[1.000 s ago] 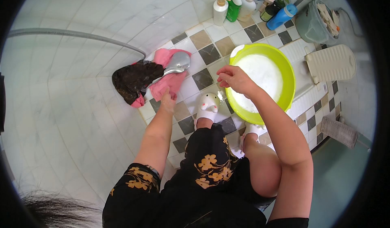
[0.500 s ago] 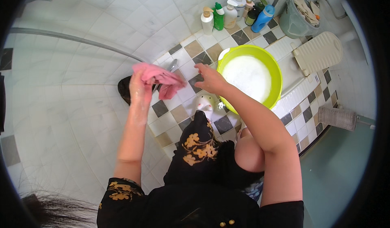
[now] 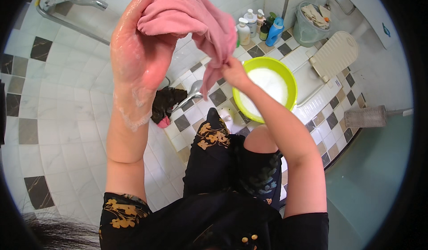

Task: The person washes several items of clothing by hand in a basin of soapy water, scrubbing a dark patterned item and then a pink item before wringing them out.

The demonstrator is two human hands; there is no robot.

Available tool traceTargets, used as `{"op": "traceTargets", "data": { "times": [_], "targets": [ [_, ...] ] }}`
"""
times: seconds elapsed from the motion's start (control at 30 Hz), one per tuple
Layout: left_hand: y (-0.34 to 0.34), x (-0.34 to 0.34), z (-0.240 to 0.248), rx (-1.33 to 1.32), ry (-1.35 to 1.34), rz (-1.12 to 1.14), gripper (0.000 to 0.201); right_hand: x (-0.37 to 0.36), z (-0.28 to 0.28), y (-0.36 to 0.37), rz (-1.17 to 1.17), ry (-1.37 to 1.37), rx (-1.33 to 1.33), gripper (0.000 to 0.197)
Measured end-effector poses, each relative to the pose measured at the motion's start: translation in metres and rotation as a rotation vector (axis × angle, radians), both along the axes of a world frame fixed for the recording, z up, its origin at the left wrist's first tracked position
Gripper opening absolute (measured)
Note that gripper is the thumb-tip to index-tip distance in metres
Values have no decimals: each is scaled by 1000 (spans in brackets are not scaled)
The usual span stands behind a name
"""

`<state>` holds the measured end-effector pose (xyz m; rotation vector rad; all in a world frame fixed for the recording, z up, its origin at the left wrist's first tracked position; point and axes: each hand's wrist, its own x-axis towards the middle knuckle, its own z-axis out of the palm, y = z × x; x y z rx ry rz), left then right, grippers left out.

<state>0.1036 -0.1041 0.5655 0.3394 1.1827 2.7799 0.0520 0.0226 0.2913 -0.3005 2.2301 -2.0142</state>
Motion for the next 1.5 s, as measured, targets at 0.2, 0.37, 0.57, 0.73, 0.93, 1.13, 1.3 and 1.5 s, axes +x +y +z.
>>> {"op": "traceTargets", "data": {
  "times": [0.2, 0.37, 0.57, 0.73, 0.93, 1.13, 1.3, 1.5],
  "targets": [
    [10, -5, 7, -406, 162, 176, 24, -6, 44, 116, -177, -397, -532, 33],
    [34, -32, -27, -516, 27, 169, 27, 2, 38, 178, -269, -459, -379, 25],
    [69, -65, -124, -786, -381, -280, 39, 19, -81, 229, -377, -395, 278, 25],
    [98, -72, -256, -1087, -443, -218, 55, 53, -158, 248, -447, -410, 425, 31],
    [81, -88, -450, -1801, 428, -298, 89, 75, -205, 206, -195, -128, 657, 65],
    [138, -61, -479, -2284, 575, -844, 108, 90, -271, 185, -17, -287, 1033, 110],
    [129, -60, -550, -2366, 413, -1032, 115, 62, -279, 161, 169, -347, 1174, 101],
    [130, -62, -611, -2425, 378, -1049, 93, 55, -349, 155, 115, -187, 1392, 75]
  ]
}}
